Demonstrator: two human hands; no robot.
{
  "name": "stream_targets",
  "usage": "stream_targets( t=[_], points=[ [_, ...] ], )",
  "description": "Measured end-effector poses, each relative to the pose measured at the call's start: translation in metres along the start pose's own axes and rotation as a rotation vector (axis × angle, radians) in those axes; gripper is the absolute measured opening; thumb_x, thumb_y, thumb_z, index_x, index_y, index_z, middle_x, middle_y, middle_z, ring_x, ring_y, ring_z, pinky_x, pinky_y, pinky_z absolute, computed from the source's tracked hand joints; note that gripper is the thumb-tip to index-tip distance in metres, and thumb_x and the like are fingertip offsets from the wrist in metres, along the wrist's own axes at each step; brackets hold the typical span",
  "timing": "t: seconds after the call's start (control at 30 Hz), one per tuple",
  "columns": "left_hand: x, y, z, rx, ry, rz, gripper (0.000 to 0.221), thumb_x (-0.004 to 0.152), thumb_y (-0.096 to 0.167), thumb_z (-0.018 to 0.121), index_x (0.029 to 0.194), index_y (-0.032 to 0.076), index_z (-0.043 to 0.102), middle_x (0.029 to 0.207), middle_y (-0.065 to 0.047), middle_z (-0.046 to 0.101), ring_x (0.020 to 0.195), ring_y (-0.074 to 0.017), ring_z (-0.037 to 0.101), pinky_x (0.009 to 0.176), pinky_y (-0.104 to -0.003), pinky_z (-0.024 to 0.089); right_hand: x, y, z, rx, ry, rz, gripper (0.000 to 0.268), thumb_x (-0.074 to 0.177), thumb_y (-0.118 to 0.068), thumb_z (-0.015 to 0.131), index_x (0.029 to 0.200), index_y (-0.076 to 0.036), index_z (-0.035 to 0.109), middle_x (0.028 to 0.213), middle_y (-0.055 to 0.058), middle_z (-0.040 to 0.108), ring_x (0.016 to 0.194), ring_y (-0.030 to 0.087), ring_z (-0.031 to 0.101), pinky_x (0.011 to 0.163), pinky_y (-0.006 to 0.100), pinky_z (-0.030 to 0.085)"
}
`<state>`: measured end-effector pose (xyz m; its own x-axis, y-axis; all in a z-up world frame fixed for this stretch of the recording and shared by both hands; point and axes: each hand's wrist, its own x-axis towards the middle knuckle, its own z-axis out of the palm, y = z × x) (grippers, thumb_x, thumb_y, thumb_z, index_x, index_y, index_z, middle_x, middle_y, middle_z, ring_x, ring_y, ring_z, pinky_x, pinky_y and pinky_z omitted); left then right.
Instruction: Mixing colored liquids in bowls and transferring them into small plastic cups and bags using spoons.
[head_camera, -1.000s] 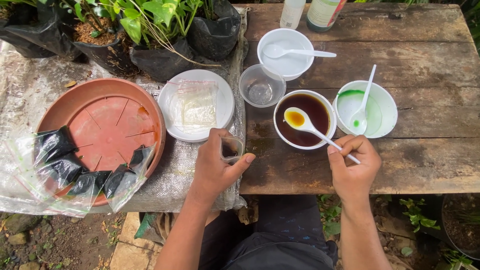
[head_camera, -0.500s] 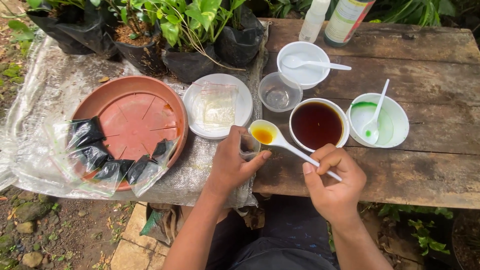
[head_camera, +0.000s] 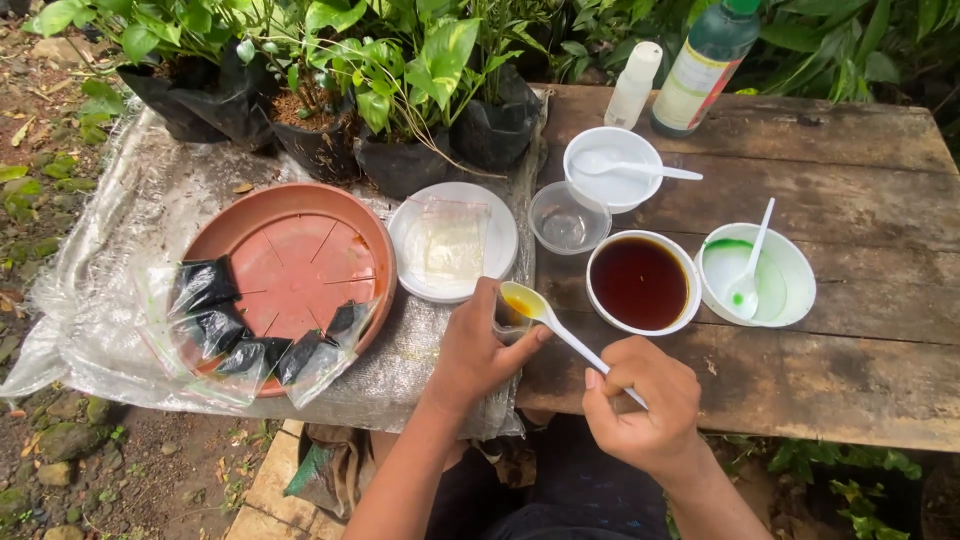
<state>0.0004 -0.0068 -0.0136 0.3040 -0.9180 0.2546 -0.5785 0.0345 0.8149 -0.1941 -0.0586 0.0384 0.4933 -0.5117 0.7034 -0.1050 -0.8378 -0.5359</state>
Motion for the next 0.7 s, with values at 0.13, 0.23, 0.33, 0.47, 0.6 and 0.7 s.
stream_targets(
  t=[0.13,0.23,0.33,0.47,0.6,0.7],
  points=[
    [-0.001,-0.002,0.001,0.004,-0.026,-0.058,0.052,0.088,0.054,0.068,0.108,0.009,0.050,0.080,-0.001,0.061,0.061,-0.0133,0.056,0.053,-0.029,0.045,-0.012,0.017,-0.003,0.172,0.073,0.142,0.020,0.086,0.004,0.065,0.073,-0.006,0.052,0.071,0.008,0.057,0.059,0.014,0.053,0.052,0.023,0.042],
    [0.000,-0.001,0.000,-0.018,-0.013,-0.045,0.053,0.089,0.051,0.069,0.109,0.007,0.048,0.085,0.000,0.066,0.063,-0.0141,0.060,0.059,-0.031,0.049,-0.030,0.045,-0.010,0.262,0.221,0.286,0.016,0.091,-0.005,0.066,0.082,-0.006,0.053,0.082,0.010,0.061,0.066,0.013,0.056,0.055,0.022,0.046],
    [-0.001,0.002,0.001,-0.043,-0.029,-0.073,0.053,0.089,0.054,0.066,0.108,0.007,0.049,0.084,0.001,0.063,0.057,-0.0117,0.054,0.059,-0.030,0.047,-0.041,0.068,-0.023,0.238,0.269,0.432,0.015,0.099,-0.004,0.064,0.088,-0.008,0.054,0.084,0.004,0.061,0.058,0.004,0.049,0.044,0.013,0.040],
    [-0.001,0.000,0.001,-0.034,-0.027,-0.083,0.058,0.088,0.060,0.062,0.108,0.008,0.048,0.083,0.002,0.063,0.057,-0.0103,0.054,0.055,-0.028,0.046,-0.053,0.088,-0.033,0.116,0.314,0.542,0.019,0.103,-0.010,0.068,0.093,-0.006,0.052,0.082,0.008,0.061,0.071,0.013,0.058,0.064,0.023,0.049],
    [0.001,-0.002,0.003,-0.038,-0.021,-0.068,0.052,0.089,0.055,0.065,0.106,0.008,0.049,0.085,0.002,0.064,0.061,-0.0109,0.056,0.058,-0.029,0.048,-0.058,0.091,-0.037,0.021,0.299,0.623,0.017,0.103,-0.011,0.069,0.103,-0.001,0.056,0.079,0.010,0.064,0.063,0.014,0.061,0.061,0.025,0.052],
    [0.001,-0.004,0.005,-0.008,-0.015,-0.094,0.059,0.087,0.064,0.061,0.105,0.009,0.048,0.084,0.002,0.066,0.057,-0.0117,0.055,0.056,-0.030,0.048,-0.059,0.092,-0.036,0.046,0.312,0.647,0.010,0.102,-0.005,0.068,0.101,-0.001,0.058,0.079,0.009,0.061,0.060,0.013,0.058,0.055,0.024,0.049]
  ],
)
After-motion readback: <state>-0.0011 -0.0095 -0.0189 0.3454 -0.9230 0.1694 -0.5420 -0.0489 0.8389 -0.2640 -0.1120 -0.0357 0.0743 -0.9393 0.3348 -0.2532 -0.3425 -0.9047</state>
